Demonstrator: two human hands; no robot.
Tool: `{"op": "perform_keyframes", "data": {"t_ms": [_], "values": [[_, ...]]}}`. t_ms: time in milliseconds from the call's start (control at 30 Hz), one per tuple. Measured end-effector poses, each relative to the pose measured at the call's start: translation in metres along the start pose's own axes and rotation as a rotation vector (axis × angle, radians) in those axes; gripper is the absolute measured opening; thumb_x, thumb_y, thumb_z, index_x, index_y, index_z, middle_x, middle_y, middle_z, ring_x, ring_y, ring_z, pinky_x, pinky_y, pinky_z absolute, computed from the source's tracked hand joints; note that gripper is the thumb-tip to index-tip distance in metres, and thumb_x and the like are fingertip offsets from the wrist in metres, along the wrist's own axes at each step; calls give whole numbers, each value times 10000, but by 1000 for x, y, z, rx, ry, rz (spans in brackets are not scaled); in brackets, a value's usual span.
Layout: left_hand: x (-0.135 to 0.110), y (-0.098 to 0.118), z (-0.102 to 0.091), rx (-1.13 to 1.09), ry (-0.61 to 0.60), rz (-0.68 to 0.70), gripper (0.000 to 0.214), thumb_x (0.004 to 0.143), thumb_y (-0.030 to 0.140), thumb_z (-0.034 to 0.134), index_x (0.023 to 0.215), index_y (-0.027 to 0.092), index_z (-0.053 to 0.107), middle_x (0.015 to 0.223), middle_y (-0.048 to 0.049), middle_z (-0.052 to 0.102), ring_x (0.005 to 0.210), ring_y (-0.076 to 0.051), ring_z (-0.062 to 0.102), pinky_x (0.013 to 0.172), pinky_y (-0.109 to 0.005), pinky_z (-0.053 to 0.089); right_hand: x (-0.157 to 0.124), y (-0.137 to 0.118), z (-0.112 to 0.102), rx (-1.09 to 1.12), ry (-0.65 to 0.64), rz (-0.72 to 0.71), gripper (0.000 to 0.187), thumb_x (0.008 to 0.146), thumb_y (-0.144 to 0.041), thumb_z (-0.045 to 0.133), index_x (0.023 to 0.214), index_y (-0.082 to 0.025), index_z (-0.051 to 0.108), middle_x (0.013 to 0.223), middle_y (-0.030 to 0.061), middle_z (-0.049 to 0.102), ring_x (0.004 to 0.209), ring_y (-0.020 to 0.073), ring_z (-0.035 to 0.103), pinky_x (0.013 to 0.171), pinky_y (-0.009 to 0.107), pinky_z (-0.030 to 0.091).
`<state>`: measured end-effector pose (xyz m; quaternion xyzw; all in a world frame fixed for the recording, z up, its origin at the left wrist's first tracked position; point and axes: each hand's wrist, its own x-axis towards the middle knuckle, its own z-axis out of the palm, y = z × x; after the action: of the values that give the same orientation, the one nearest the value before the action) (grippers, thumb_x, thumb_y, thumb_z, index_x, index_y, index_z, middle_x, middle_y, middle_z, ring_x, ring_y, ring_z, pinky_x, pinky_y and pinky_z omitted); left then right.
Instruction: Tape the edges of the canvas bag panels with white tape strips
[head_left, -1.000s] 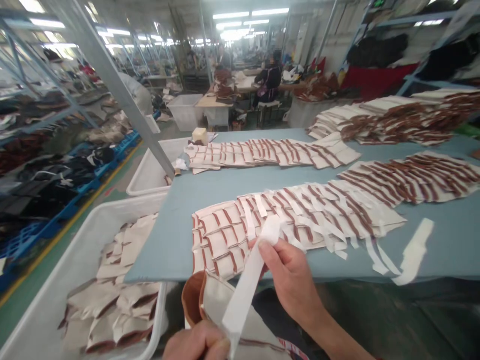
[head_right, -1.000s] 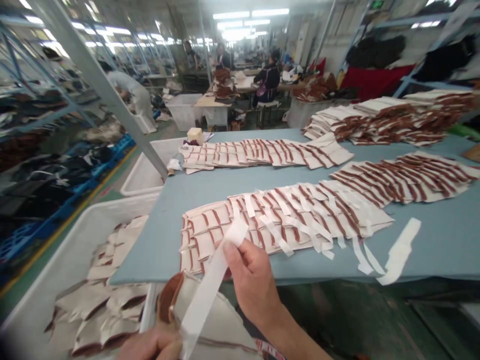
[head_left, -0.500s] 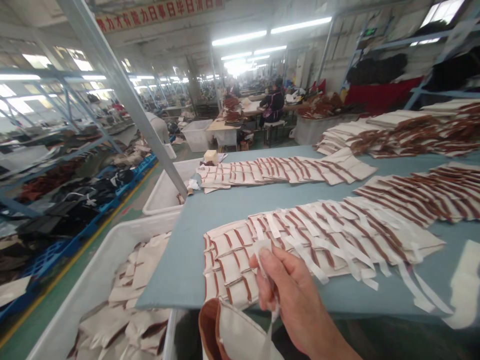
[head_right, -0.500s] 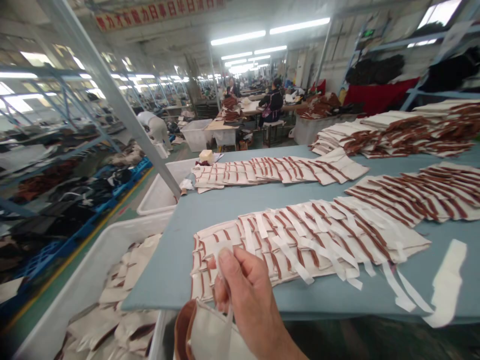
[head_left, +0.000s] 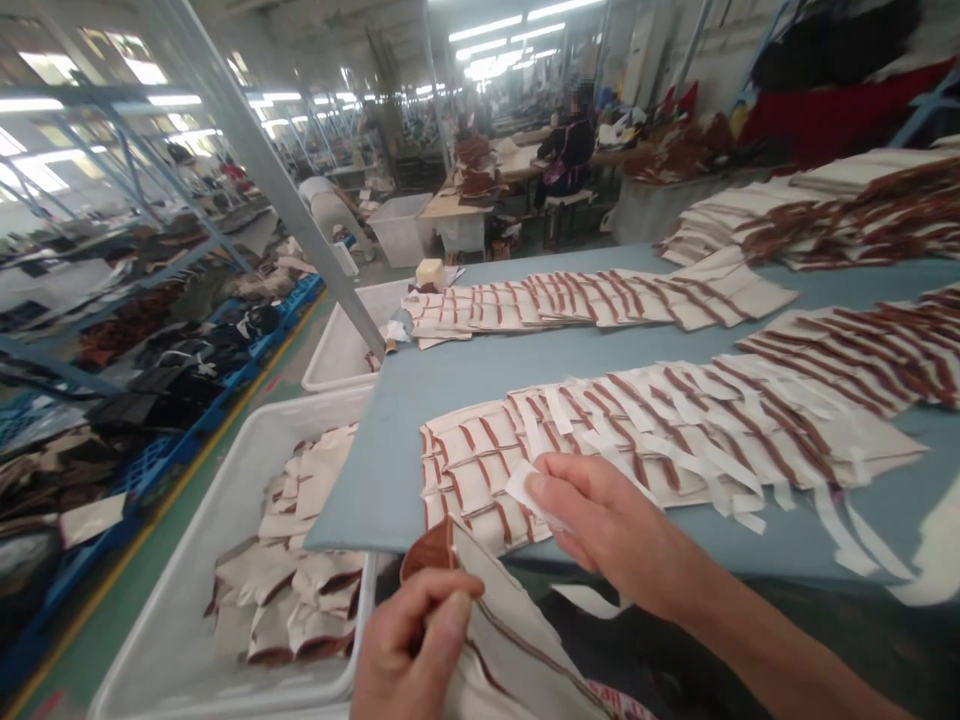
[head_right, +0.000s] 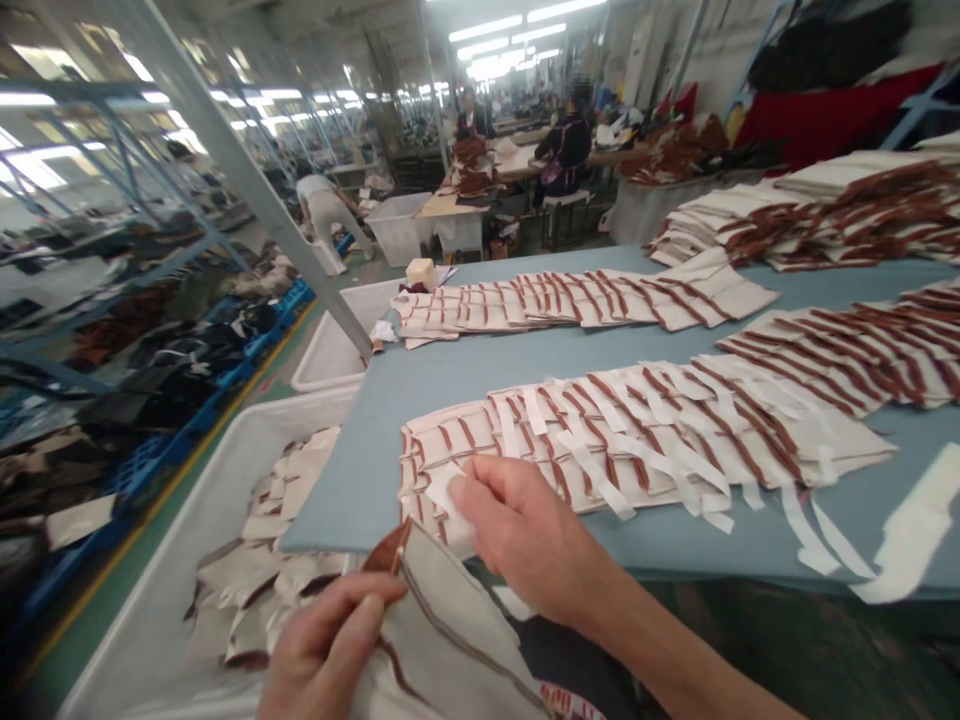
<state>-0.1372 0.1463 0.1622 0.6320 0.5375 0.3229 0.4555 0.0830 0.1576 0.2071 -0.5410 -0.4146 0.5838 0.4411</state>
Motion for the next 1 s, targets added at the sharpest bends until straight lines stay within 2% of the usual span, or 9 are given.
{"op": "perform_keyframes", "data": {"t_ms": [67, 167, 267, 367, 467, 533, 800, 933, 1000], "values": [[11, 11, 5, -61, -32, -48, 386, 880, 571, 654, 828, 208, 773, 632, -6, 653, 580, -144, 543, 543, -216, 434, -4, -1, 1, -77, -37, -19, 405, 917, -466, 535, 635, -235, 359, 499, -91, 286, 433, 72, 266, 394, 204, 182], [23, 27, 11, -147, -52, -24, 443, 911, 600, 608, 832, 179, 722, 696, -3, 636, 644, -134, 523, 617, -213, 429, -9, 0, 4, -145, -63, -52, 382, 920, -438, 528, 631, -232, 388, 499, -77, 304, 457, 87, 294, 410, 214, 193], [28, 40, 15, -211, -206, -41, 484, 913, 639, 582, 804, 169, 633, 642, 29, 520, 586, -116, 435, 548, -214, 362, -14, 4, 6, -263, -60, -74, 376, 931, -380, 535, 620, -225, 389, 528, -57, 359, 500, 99, 331, 437, 229, 214], [28, 45, 16, -171, -329, -17, 429, 956, 571, 562, 782, 178, 560, 646, 42, 470, 574, -106, 401, 524, -220, 315, -19, 7, 5, -391, -91, -118, 373, 964, -314, 505, 625, -220, 382, 564, -47, 396, 523, 107, 355, 467, 247, 234], [26, 45, 17, -106, -304, 116, 400, 1017, 473, 499, 738, 187, 511, 666, 41, 448, 604, -107, 396, 556, -228, 316, -24, 10, 1, -442, -120, -214, 336, 968, -262, 528, 646, -220, 441, 595, -42, 426, 539, 116, 366, 493, 267, 241], [24, 43, 17, -103, -272, 152, 403, 1026, 462, 482, 726, 193, 490, 663, 45, 419, 606, -109, 378, 561, -235, 310, -26, 11, -1, -466, -119, -256, 323, 960, -249, 553, 650, -220, 469, 600, -42, 432, 541, 119, 360, 503, 276, 239], [22, 33, 22, -191, -279, 58, 444, 1017, 505, 480, 693, 204, 441, 631, 55, 385, 573, -109, 332, 540, -246, 287, -22, 14, 2, -432, -173, -105, 391, 1004, -351, 452, 642, -224, 381, 557, -58, 386, 522, 109, 366, 501, 260, 262], [21, 32, 22, -191, -262, 52, 469, 1013, 528, 468, 673, 210, 415, 626, 55, 358, 568, -114, 314, 541, -253, 284, -22, 17, 3, -344, -173, -46, 367, 982, -367, 476, 651, -223, 409, 542, -65, 378, 499, 100, 348, 473, 244, 250], [19, 31, 21, -156, -240, 69, 484, 1016, 538, 446, 664, 206, 441, 630, 43, 390, 586, -126, 355, 568, -260, 307, -22, 18, 3, -270, -177, -21, 351, 964, -402, 514, 669, -224, 444, 531, -75, 367, 477, 94, 330, 457, 236, 244]]}}
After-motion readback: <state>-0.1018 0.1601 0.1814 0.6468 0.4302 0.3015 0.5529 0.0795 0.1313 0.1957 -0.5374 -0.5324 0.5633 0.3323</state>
